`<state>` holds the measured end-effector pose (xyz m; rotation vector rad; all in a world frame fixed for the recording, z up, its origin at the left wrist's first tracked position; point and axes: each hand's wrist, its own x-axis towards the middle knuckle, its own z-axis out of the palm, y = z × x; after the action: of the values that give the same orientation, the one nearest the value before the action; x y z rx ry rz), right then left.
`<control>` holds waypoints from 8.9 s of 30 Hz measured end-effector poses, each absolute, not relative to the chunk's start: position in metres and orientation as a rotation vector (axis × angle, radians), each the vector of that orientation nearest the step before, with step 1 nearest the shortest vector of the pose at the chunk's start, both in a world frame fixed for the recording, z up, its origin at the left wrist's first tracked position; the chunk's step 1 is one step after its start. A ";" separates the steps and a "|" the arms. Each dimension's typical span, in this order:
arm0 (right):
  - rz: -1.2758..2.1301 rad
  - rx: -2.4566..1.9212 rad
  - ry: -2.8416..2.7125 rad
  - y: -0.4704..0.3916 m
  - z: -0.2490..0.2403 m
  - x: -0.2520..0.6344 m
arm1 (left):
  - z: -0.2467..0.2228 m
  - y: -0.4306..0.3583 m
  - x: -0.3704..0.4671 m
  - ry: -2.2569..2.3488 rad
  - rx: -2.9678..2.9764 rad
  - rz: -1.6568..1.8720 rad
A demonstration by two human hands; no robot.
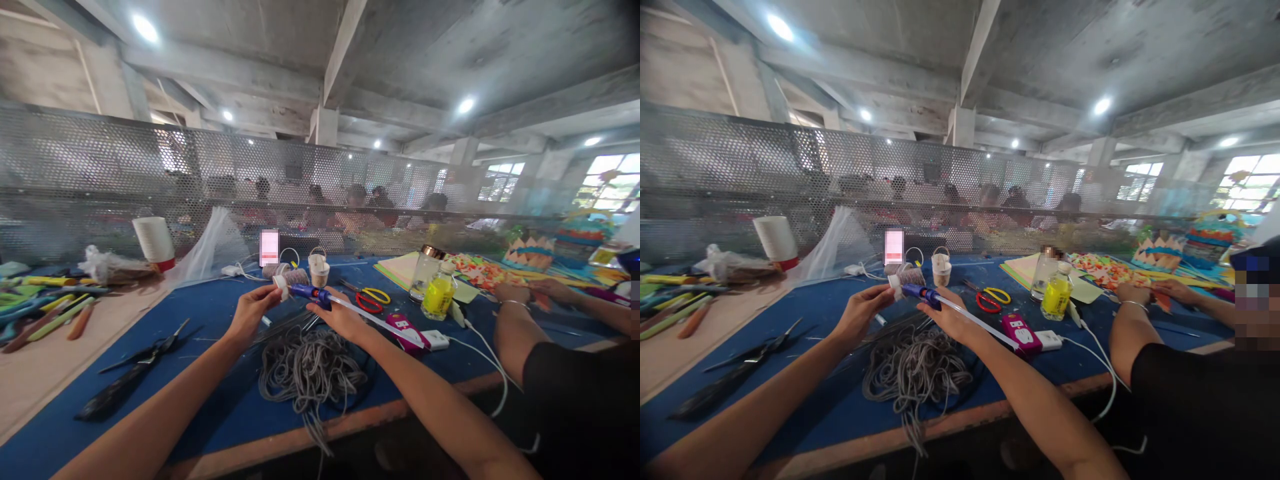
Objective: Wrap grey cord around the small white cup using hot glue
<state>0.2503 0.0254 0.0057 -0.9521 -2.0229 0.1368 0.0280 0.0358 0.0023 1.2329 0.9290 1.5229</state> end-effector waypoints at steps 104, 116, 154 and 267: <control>-0.067 -1.907 -1.698 0.079 0.006 0.327 | -0.002 0.047 0.018 0.844 0.971 1.527; -0.149 -2.098 -1.852 0.078 -0.019 0.322 | -0.001 0.037 0.028 0.750 1.023 1.431; 1.274 -0.603 -1.407 0.038 0.054 0.232 | 0.002 0.024 0.038 0.812 1.285 1.231; 1.110 -1.007 -1.235 0.082 0.001 0.253 | 0.008 0.011 0.042 0.673 1.422 0.992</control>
<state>0.2528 0.0824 0.0013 -1.0065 -1.2348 1.1102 0.0417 0.0115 0.0078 1.4225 0.6733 0.9923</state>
